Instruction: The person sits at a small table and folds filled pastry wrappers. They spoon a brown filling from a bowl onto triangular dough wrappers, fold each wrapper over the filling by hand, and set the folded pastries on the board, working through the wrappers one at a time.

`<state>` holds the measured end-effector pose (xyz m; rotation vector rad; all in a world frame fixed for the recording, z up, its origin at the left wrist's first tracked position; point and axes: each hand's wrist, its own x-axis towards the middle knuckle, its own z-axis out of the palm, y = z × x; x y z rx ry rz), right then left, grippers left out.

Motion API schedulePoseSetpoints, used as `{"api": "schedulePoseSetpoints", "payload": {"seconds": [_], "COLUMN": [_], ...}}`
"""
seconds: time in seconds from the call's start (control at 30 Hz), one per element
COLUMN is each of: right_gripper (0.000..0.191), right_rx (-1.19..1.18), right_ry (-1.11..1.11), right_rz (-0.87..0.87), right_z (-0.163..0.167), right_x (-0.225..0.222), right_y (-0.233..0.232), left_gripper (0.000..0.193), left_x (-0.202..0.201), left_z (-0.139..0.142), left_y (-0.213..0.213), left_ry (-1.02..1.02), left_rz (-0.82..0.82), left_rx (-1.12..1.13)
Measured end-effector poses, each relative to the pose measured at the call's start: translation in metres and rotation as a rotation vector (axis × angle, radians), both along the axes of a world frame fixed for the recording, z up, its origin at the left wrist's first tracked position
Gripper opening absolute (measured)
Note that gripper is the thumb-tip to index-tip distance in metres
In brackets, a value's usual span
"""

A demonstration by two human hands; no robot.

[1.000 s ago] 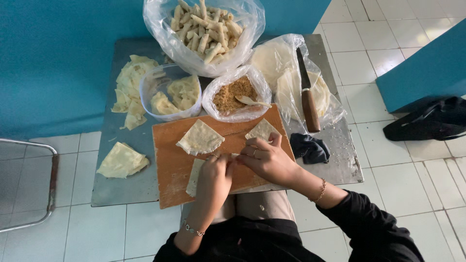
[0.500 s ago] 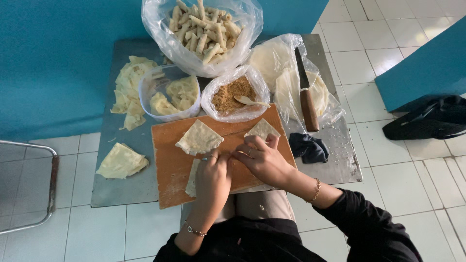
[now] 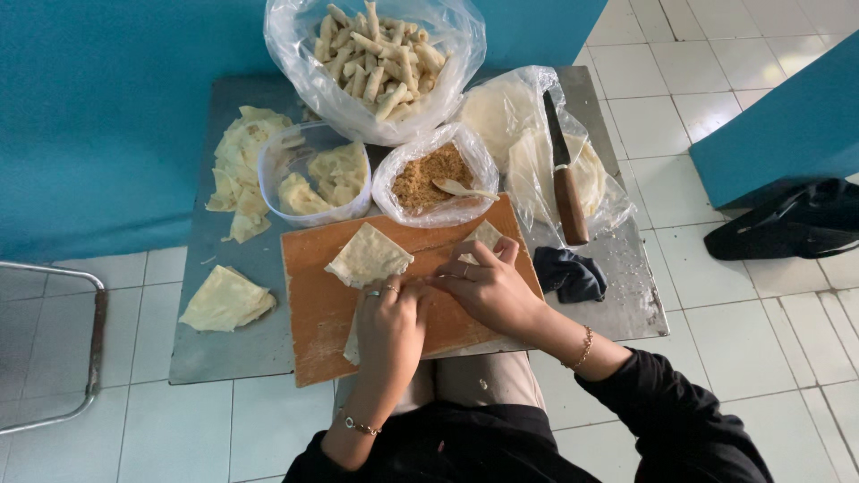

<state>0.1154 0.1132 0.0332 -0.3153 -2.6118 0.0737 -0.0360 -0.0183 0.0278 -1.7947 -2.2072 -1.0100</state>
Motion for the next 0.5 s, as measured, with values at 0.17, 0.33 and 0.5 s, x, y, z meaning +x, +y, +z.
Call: {"api": "schedulePoseSetpoints", "payload": {"seconds": [0.17, 0.33, 0.5], "right_gripper": [0.033, 0.032, 0.025], "right_rx": [0.01, -0.103, -0.164], "right_ry": [-0.043, -0.01, -0.08], "right_rz": [-0.043, -0.06, -0.083], "right_z": [-0.002, 0.008, 0.016], "right_x": [-0.007, -0.003, -0.012], "right_y": [0.001, 0.002, 0.006], "left_gripper": [0.017, 0.029, 0.034], "left_x": [0.0, 0.0, -0.002], "left_z": [0.0, 0.001, 0.006], "left_y": [0.002, 0.001, 0.002], "left_ry": [0.062, 0.12, 0.073], "left_rz": [0.049, 0.022, 0.029], "left_rx": [-0.031, -0.107, -0.082]}}
